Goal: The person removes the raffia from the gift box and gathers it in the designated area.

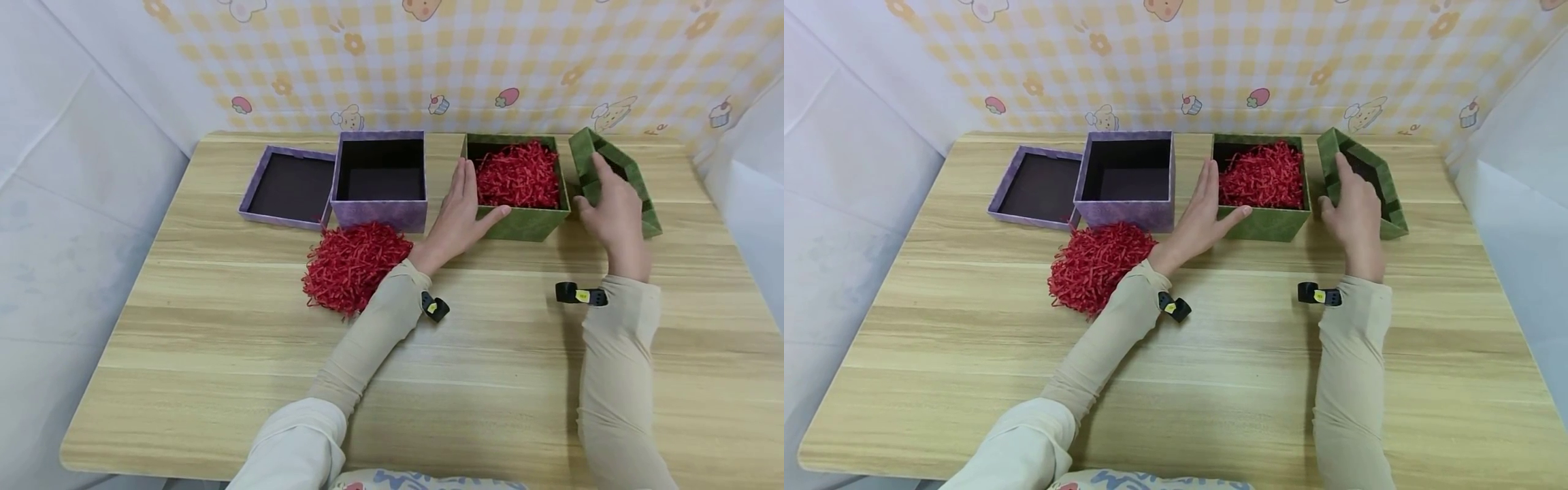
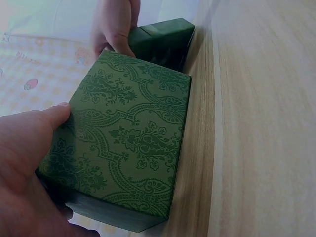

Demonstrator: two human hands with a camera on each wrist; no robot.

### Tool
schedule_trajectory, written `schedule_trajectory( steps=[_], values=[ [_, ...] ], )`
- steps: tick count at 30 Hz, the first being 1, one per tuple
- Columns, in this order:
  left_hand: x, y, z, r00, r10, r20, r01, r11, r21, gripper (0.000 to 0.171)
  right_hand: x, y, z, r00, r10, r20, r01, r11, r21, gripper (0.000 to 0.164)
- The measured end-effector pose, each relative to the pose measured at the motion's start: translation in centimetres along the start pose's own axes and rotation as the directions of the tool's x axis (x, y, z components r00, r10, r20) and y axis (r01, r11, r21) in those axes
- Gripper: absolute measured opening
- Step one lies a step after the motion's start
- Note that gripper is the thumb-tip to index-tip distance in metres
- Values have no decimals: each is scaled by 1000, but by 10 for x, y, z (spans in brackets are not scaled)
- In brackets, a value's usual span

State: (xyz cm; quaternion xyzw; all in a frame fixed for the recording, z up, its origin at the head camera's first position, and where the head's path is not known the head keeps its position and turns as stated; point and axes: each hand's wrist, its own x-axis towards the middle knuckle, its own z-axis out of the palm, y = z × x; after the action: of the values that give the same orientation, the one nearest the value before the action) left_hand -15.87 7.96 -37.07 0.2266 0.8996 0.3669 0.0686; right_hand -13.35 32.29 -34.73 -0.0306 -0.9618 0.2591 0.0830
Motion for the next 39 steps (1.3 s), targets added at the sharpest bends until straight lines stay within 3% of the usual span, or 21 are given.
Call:
schedule_trajectory(
  steps=[9, 21, 31, 39],
  values=[
    [0, 0, 0, 1000, 10, -3, -10, 1000, -4, 96, 0, 8, 11, 984, 10, 176, -7, 1000, -14, 67],
    [0, 0, -1, 1000, 9, -4, -9, 1000, 6, 96, 0, 10, 13, 968, 38, 248, -26, 998, -49, 69],
    [-1, 0, -2, 1000, 12, -5, -11, 1000, 15, 96, 0, 12, 13, 967, 51, 250, -40, 998, -49, 60],
    [-1, 0, -2, 1000, 8, -2, -8, 1000, 7, 96, -5, 4, 1, 994, 23, 104, -26, 999, 28, 44]
  ],
)
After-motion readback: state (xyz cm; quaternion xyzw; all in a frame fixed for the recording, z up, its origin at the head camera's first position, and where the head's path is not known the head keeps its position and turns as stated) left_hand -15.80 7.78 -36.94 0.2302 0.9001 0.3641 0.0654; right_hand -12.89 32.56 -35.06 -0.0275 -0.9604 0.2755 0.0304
